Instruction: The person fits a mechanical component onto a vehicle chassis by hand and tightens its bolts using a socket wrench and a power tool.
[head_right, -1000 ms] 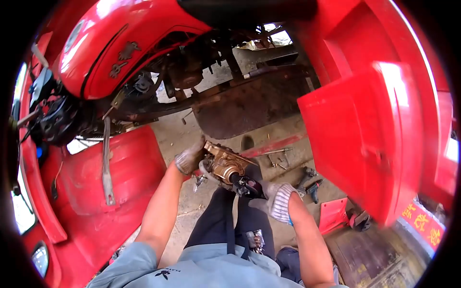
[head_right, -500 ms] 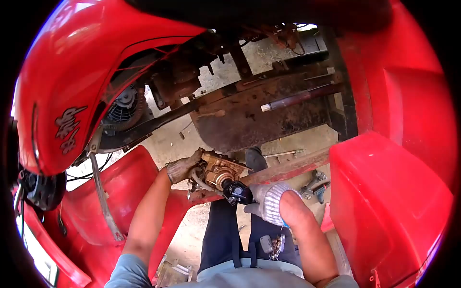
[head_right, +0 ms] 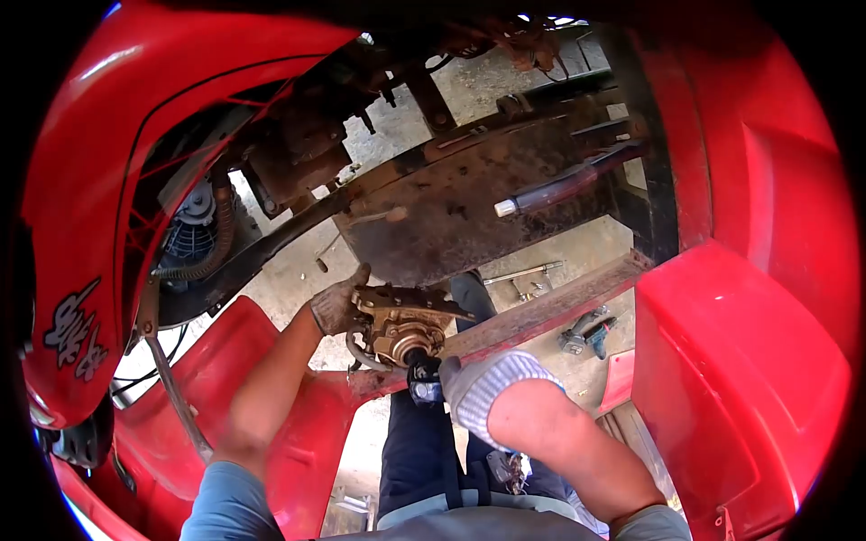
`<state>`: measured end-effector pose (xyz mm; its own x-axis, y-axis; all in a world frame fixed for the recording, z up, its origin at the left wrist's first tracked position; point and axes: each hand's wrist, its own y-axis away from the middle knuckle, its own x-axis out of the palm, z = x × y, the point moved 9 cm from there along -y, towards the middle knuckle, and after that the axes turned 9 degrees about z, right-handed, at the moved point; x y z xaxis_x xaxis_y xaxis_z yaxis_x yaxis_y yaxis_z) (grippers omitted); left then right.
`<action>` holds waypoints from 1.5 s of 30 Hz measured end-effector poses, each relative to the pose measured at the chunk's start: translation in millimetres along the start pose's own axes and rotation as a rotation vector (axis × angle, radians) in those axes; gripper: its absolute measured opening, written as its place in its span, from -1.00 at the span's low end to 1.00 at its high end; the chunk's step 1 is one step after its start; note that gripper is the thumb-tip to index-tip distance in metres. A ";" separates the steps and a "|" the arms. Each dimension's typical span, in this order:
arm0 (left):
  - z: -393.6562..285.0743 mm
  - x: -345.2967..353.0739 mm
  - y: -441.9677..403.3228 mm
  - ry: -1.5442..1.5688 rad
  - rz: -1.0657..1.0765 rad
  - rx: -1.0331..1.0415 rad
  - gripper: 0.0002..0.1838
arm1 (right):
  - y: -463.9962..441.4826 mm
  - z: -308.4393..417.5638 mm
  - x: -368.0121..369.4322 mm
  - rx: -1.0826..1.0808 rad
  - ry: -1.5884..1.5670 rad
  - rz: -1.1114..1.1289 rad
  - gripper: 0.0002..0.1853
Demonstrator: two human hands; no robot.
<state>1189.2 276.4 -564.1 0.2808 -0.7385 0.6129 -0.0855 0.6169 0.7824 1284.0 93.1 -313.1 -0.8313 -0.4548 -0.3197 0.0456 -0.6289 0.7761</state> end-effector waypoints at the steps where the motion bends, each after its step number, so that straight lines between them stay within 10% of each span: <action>1: 11.6 -16.5 -18.8 -0.129 0.066 0.020 -0.13 | 5.6 6.1 -6.6 -0.028 -0.018 -0.042 -0.63; 4: 48.0 -1.5 -24.8 0.078 0.171 -0.244 -0.20 | 13.7 20.9 -18.3 -0.011 -0.196 0.135 -0.60; 9: 60.8 21.5 -46.0 -0.581 0.612 -0.035 -0.39 | 9.9 41.7 9.1 -0.023 -0.365 0.271 -0.61; 14: 52.0 79.5 -25.6 0.098 0.615 -0.480 -0.53 | 8.8 48.2 27.2 -0.078 -0.491 0.281 -0.60; 17: 58.6 54.5 -39.0 -0.153 0.533 -0.370 -0.51 | 14.1 61.3 14.7 -0.249 -0.438 0.179 -0.59; 20: 55.0 62.0 -18.2 -0.055 0.327 -0.490 -0.46 | 9.6 15.5 9.0 0.082 -0.509 0.358 -0.66; 24: 3.4 52.5 9.6 0.520 0.358 0.091 -0.43 | 20.7 -55.3 2.4 0.216 -0.460 0.098 -0.67; 26: -8.4 31.5 12.4 0.506 0.274 0.322 -0.37 | 16.7 -97.6 0.9 0.077 -0.647 -0.395 -0.65; 30: -28.9 37.6 35.5 0.575 0.108 0.529 -0.33 | -9.7 -153.3 15.8 0.168 -1.486 -0.277 -0.50; 32: -24.5 34.8 43.6 0.582 0.011 0.568 -0.35 | -30.1 -172.8 12.3 -0.352 -2.010 -0.879 -0.73; 35: -33.0 34.0 55.1 0.606 -0.132 0.635 -0.38 | -67.2 -193.5 16.1 -0.690 -2.570 -0.857 -0.72; 36: -37.2 31.7 59.5 0.632 -0.183 0.660 -0.40 | -79.4 -209.4 21.4 -0.700 -2.572 -0.857 -0.72; 39: -36.7 17.4 61.8 0.583 -0.233 0.675 -0.44 | -89.6 -258.9 18.7 -0.010 -0.924 -0.928 -0.60; 42: -45.2 25.4 68.3 0.574 -0.250 0.701 -0.42 | -117.9 -279.0 19.2 -0.046 -0.845 -0.879 -0.47; 44: -52.4 43.6 68.5 0.580 -0.140 0.721 -0.40 | -130.9 -271.2 22.2 -1.278 -2.411 -0.774 -0.42; 45: -49.7 37.4 64.7 0.625 -0.099 0.733 -0.38 | -106.3 -242.9 -12.2 -1.488 -2.457 -0.669 -0.39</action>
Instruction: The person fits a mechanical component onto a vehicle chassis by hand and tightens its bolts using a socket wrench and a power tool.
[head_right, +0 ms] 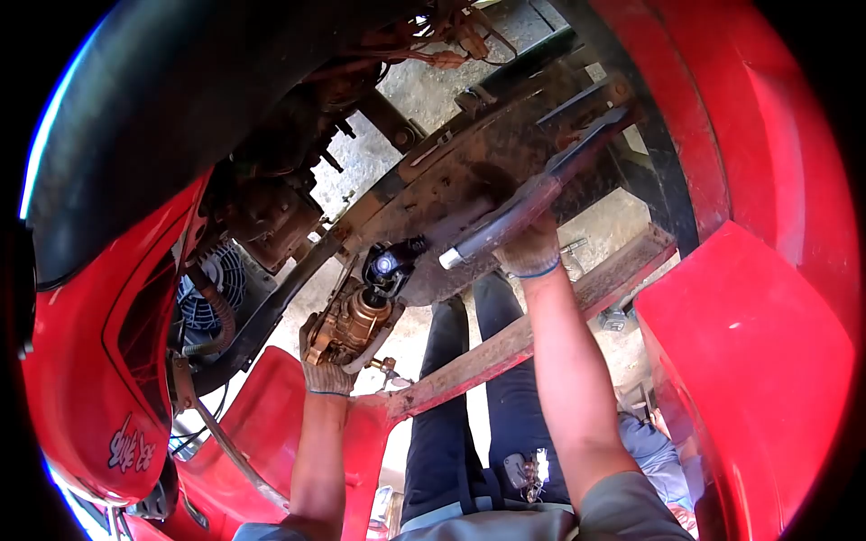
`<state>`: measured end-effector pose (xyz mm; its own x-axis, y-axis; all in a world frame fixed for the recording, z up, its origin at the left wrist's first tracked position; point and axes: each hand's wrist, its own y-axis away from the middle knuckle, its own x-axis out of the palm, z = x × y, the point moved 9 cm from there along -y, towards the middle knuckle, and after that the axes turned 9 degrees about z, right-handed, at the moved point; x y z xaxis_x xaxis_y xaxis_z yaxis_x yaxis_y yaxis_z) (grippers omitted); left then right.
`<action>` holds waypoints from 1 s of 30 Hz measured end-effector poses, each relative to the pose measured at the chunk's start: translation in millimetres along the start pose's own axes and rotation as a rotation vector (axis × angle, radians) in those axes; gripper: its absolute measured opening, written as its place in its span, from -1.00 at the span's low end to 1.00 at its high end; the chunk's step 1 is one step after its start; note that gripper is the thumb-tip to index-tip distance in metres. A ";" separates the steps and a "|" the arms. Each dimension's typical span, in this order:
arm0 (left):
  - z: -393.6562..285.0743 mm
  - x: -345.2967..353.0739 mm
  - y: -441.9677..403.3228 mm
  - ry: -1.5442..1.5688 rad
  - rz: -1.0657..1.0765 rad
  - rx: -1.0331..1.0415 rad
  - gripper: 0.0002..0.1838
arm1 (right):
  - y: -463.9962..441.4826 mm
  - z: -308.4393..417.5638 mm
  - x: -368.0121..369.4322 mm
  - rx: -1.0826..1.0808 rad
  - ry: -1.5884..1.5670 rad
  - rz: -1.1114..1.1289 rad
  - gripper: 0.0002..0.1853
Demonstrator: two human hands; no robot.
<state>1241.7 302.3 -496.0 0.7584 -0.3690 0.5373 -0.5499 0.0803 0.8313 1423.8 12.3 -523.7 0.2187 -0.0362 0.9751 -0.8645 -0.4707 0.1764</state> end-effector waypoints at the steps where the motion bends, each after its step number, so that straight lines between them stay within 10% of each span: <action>1: 0.9 3.2 2.0 0.002 -0.003 0.001 -0.38 | -6.1 -15.7 -3.4 0.003 -0.001 -0.003 -0.39; 4: -7.9 11.6 -7.9 -0.190 -0.074 0.120 -0.36 | -21.2 -34.9 -32.4 0.018 0.193 -0.132 -0.49; 6: 0.0 41.1 -17.1 0.073 0.173 0.058 -0.35 | -36.1 -34.8 -34.0 0.010 1.018 -0.125 -0.65; 8: -17.3 40.2 -21.7 -0.282 -0.114 0.172 -0.33 | -48.4 -41.2 -30.3 -0.002 1.833 -0.099 -0.79; 12: -14.1 98.1 -45.8 -0.247 0.103 0.155 -0.37 | -84.6 -28.4 -77.8 0.111 1.590 -0.173 -0.74; 15: -22.0 90.8 -62.5 -0.326 0.024 0.103 -0.42 | -100.7 -47.9 -76.9 0.119 0.508 -0.279 -0.67; 30: -20.2 85.4 -137.4 -0.317 0.269 -0.111 -0.38 | -147.0 -75.1 -70.4 -0.044 0.009 0.003 -0.56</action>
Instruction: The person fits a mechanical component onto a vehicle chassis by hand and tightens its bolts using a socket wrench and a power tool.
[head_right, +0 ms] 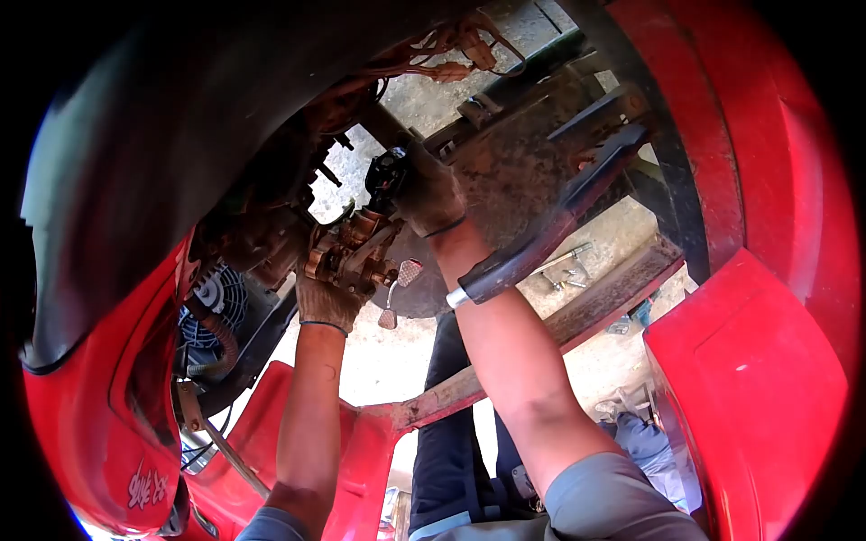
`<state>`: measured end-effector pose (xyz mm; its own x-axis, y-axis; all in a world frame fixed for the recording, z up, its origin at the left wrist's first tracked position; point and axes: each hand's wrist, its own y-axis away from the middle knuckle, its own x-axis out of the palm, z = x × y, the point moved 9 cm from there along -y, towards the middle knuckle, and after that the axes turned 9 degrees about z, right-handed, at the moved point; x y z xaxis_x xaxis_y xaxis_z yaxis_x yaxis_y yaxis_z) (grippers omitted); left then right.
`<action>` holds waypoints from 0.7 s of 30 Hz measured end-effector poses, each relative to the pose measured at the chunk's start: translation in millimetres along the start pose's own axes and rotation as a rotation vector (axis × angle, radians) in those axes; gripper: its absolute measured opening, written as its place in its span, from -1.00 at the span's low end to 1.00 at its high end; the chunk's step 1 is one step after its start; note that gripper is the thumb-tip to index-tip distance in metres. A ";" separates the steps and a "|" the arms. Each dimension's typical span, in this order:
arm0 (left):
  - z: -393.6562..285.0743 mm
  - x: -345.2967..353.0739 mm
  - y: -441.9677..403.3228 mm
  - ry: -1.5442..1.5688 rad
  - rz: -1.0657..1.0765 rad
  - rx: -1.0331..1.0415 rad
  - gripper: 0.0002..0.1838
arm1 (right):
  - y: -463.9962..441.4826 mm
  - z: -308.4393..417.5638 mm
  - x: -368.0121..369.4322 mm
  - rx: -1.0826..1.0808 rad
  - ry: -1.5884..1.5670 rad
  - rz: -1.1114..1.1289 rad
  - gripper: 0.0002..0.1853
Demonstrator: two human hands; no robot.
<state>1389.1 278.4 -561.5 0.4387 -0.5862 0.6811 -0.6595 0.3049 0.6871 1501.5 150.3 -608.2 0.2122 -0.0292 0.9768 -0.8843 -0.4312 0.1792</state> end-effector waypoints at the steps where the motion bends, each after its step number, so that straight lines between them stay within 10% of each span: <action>1: 2.3 -3.3 -0.9 -0.001 -0.007 -0.011 -0.38 | 1.8 1.1 -10.5 -0.063 0.049 -0.098 -0.55; 11: 12.8 -13.3 -12.7 -0.044 0.130 -0.095 -0.44 | 8.0 21.1 -56.6 -0.105 0.609 -0.571 -0.59; 21: 22.0 -28.1 -5.1 0.055 -0.167 -0.202 -0.47 | 24.5 22.7 -28.6 -0.234 0.407 -0.874 -0.63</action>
<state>1366.7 276.8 -589.7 0.5673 -0.6008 0.5632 -0.4424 0.3545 0.8238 1483.1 120.1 -634.5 0.7084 0.5451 0.4484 -0.5542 0.0363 0.8316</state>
